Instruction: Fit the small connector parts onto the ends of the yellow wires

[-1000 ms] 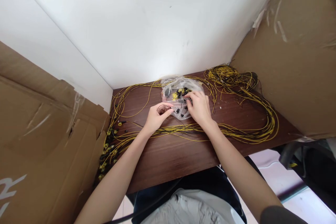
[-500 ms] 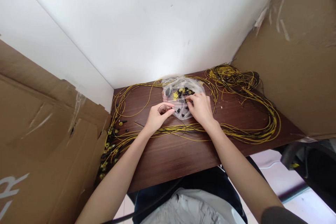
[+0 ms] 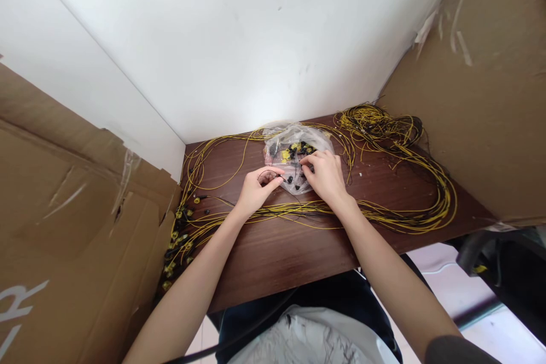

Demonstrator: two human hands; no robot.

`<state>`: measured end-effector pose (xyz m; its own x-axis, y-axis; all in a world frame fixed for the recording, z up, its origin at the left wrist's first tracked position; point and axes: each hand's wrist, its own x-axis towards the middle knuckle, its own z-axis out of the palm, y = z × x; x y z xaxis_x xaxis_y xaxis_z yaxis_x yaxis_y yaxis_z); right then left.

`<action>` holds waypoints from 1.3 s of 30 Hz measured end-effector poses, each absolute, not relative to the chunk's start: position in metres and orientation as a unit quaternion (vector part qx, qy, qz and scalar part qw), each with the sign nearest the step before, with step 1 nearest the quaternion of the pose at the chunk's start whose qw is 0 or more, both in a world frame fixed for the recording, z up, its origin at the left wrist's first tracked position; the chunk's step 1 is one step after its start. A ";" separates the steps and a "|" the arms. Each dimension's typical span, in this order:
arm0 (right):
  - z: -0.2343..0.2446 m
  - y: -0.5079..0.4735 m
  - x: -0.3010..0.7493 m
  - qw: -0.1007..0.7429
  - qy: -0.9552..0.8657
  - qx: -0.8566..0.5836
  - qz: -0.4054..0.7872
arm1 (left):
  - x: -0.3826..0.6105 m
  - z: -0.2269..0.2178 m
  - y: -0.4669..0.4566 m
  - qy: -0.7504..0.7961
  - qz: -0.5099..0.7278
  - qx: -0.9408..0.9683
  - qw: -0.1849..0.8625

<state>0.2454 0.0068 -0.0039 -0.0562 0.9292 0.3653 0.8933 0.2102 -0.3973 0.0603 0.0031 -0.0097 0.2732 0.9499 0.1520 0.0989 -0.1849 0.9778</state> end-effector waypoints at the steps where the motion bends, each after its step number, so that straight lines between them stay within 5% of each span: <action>1: -0.002 0.006 0.245 0.297 -0.722 -0.624 0.036 | 0.060 -0.010 0.003 0.410 0.439 0.634 0.487; 8: 0.003 0.007 0.238 0.514 -0.655 -0.494 0.250 | 0.060 -0.008 0.003 0.400 0.451 0.626 0.495; 14: -0.001 0.008 0.230 0.544 -0.545 -0.433 0.469 | 0.061 -0.009 0.003 0.399 0.465 0.610 0.502; 39: 0.002 0.002 0.224 0.477 -0.615 -0.429 0.458 | 0.060 -0.012 0.005 0.393 0.482 0.607 0.495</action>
<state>0.2242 0.0021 0.0018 -0.1765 0.9651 0.1934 0.0903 0.2116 -0.9732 0.0600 0.0050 -0.0118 0.2260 0.9542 0.1961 -0.0005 -0.2011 0.9796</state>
